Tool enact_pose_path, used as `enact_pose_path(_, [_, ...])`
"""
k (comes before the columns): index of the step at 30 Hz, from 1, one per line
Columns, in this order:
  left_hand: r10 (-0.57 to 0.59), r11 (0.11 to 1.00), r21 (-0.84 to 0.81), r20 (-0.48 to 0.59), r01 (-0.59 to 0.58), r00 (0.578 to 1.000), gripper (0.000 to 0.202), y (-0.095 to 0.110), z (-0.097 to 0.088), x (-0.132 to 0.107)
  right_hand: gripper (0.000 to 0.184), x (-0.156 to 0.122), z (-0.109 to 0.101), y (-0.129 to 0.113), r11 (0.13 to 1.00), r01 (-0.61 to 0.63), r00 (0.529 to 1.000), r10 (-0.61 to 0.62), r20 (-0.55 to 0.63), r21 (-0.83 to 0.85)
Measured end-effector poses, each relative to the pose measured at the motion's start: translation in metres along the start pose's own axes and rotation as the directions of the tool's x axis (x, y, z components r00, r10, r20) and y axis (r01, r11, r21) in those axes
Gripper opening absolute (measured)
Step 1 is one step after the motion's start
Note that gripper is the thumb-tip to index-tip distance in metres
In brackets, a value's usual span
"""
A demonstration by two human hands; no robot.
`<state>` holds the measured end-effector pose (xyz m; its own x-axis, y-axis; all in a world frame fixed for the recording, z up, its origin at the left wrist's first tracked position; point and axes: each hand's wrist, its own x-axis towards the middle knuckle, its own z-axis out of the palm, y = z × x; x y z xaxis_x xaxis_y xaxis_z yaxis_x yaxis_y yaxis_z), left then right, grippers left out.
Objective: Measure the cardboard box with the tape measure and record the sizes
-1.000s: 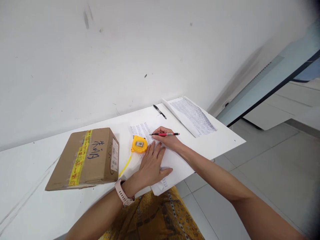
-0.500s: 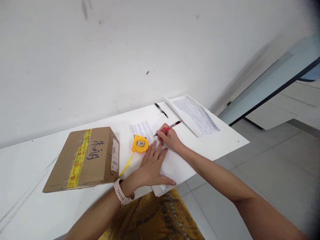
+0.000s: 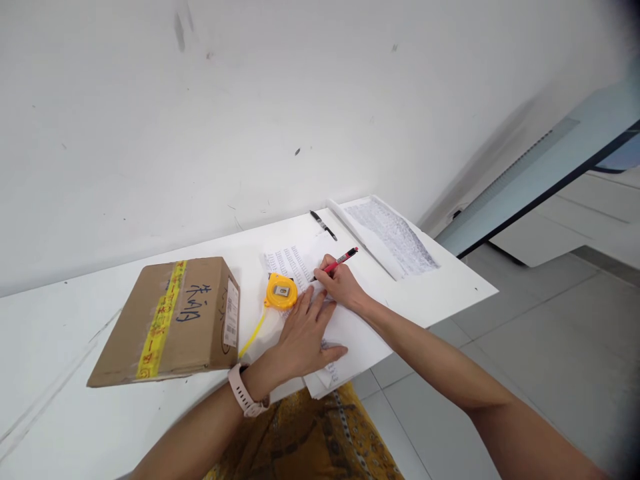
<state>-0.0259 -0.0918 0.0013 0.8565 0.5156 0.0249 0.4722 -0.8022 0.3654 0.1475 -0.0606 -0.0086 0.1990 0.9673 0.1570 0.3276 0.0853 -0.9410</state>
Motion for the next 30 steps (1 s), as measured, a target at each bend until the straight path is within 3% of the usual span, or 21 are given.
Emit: enact_pose_path(30, [-0.009, 0.999, 0.037, 0.015, 0.009, 1.0, 0.087, 0.0047, -0.0027, 0.001, 0.021, -0.0022, 0.0016, -0.0062, 0.996, 0.002, 0.999, 0.001, 0.036, -0.086])
